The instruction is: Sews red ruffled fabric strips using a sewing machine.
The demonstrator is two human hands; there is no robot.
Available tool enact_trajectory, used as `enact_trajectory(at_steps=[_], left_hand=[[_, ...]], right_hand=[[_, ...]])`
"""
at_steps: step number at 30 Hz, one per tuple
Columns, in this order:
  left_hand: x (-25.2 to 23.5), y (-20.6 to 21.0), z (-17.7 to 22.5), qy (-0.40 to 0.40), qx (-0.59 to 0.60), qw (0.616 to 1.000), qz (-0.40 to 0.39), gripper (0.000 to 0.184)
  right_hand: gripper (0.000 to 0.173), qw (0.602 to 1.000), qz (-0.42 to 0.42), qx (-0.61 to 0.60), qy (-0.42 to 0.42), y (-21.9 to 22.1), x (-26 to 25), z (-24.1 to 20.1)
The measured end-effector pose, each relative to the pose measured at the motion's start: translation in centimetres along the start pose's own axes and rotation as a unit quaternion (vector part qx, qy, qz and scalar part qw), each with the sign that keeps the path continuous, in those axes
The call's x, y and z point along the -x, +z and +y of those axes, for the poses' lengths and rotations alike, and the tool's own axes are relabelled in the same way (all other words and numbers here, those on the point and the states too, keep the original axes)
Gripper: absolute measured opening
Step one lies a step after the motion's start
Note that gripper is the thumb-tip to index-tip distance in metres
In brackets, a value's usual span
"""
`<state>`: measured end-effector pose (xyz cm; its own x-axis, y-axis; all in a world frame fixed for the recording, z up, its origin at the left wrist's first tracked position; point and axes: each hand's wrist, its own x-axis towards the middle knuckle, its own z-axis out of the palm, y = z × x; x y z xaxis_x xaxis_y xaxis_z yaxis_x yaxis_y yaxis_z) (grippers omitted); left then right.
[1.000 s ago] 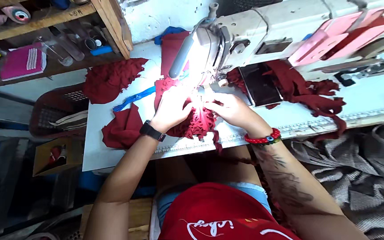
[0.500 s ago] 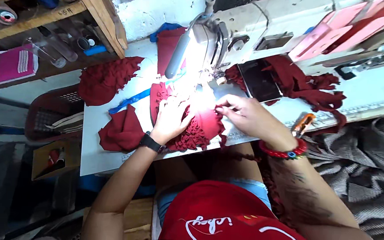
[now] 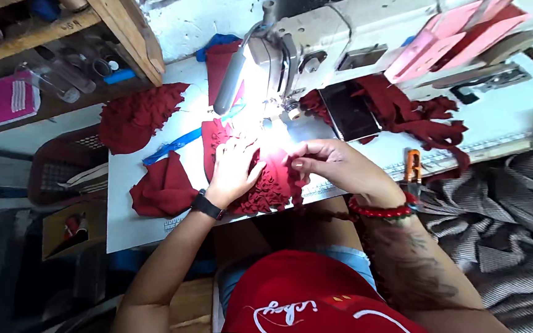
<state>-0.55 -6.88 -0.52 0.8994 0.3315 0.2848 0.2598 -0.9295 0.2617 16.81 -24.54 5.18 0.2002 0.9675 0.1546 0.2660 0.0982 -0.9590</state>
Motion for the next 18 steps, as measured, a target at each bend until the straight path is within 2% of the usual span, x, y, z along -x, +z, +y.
enact_trajectory(at_steps=[1,2,5,6,9,16,18], left_hand=[[0.1,0.0,0.0,-0.002,0.003,1.000,-0.001,0.046],[0.1,0.0,0.0,-0.005,0.005,1.000,0.002,0.047],[0.4,0.3,-0.2,-0.016,-0.003,1.000,0.009,0.048],[0.5,0.4,-0.3,-0.022,-0.007,1.000,0.009,0.048],[0.6,0.5,-0.4,-0.032,-0.003,0.999,0.013,0.047],[0.5,0.6,-0.3,-0.028,-0.005,0.999,0.025,0.045],[0.6,0.7,-0.2,-0.029,-0.004,0.999,0.025,0.045]], right_hand=[[0.012,0.999,-0.029,-0.027,0.010,0.7,-0.6,0.2],[0.011,0.999,-0.028,-0.005,0.015,1.6,-1.4,0.8],[0.012,0.980,0.081,0.179,0.011,3.6,-2.9,3.4],[0.013,0.972,0.110,0.208,0.022,3.9,-3.2,3.8],[0.014,0.963,0.149,0.217,0.048,4.0,-3.8,4.5],[0.023,0.952,0.167,0.250,0.053,4.3,-5.1,5.5],[0.019,0.948,0.174,0.261,0.050,4.9,-4.3,5.1]])
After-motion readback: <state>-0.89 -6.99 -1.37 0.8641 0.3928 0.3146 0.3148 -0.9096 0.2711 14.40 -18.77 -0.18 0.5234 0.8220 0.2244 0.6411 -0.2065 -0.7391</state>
